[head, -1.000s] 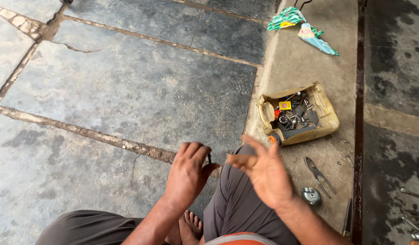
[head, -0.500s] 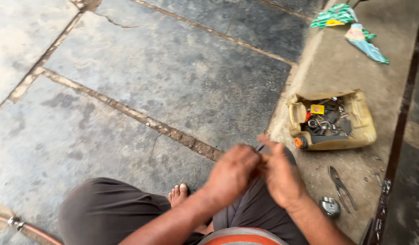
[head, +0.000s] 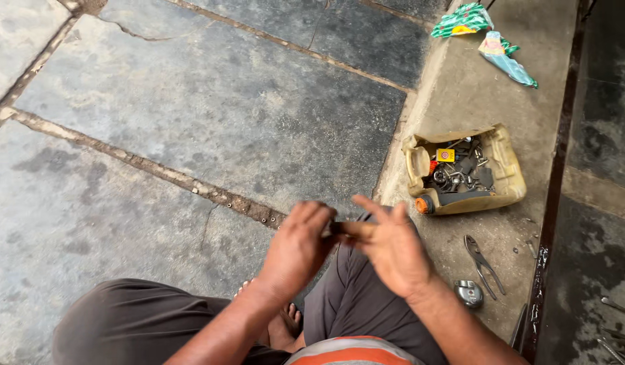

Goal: The person sits on the floor and disassembles a small metal lock using pliers and a screwdriver. They remove the lock's internal components, manipulate small metal parts, and attempt to reassemble the lock.

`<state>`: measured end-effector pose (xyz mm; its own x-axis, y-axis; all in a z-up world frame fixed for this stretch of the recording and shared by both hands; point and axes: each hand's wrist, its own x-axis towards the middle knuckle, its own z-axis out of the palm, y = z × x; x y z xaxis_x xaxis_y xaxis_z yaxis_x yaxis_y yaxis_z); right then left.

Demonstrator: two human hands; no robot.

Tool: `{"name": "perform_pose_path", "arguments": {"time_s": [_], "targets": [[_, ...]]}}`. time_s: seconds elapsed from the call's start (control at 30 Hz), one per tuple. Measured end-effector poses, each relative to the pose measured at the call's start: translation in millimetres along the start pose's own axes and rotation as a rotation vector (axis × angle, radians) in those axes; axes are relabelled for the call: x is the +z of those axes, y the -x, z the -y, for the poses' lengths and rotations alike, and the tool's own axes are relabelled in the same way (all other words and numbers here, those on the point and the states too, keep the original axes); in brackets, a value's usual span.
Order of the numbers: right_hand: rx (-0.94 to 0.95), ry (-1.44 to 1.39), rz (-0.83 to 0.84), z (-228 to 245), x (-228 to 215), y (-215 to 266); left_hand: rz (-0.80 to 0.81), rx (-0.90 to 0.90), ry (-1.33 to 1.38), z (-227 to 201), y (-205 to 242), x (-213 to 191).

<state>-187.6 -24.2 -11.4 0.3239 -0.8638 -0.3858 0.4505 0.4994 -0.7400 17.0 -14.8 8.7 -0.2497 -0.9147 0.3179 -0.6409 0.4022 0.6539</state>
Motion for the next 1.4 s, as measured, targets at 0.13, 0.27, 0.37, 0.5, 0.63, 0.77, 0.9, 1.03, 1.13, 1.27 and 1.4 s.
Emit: {"name": "perform_pose_path", "arguments": {"time_s": [0.13,0.27,0.37,0.5,0.63,0.77,0.9,1.03,1.13,1.27,1.4], "targets": [[-0.244,0.086,-0.115,24.7,-5.4,-0.7,-0.06,-0.021,0.003,1.1,-7.5,-8.9],[0.056,0.048,0.039,-5.8,4.2,0.8,0.035,0.062,0.088,-21.4,1.7,13.4],[0.04,-0.078,0.084,-7.2,-7.1,1.3,0.011,0.102,0.116,-12.3,0.6,6.7],[-0.19,0.007,-0.095,12.9,-40.6,15.7,-0.092,0.009,-0.028,-4.3,-7.2,8.0],[-0.071,0.074,0.006,-26.5,-36.0,17.1,0.102,-0.114,0.026,-22.4,2.6,36.6],[-0.199,0.124,-0.029,-66.3,-42.1,12.7,0.171,-0.21,0.089,-12.4,18.4,57.9],[-0.307,0.456,-0.047,-47.2,-54.0,24.2,0.31,-0.525,0.722,13.1,23.0,66.7],[-0.614,1.013,-0.063,-27.8,-39.8,46.1,0.423,-0.721,1.041,24.0,28.5,74.9],[-0.399,0.758,-0.097,-24.2,-28.3,49.2,0.347,-0.768,1.109,22.2,31.3,74.0],[-0.3,0.714,-0.138,-25.8,-24.0,49.5,0.243,-0.629,0.997,8.2,35.0,78.5],[-0.395,0.777,-0.141,-24.6,-17.5,50.2,0.185,-0.633,0.796,-4.2,44.0,85.3]]}}
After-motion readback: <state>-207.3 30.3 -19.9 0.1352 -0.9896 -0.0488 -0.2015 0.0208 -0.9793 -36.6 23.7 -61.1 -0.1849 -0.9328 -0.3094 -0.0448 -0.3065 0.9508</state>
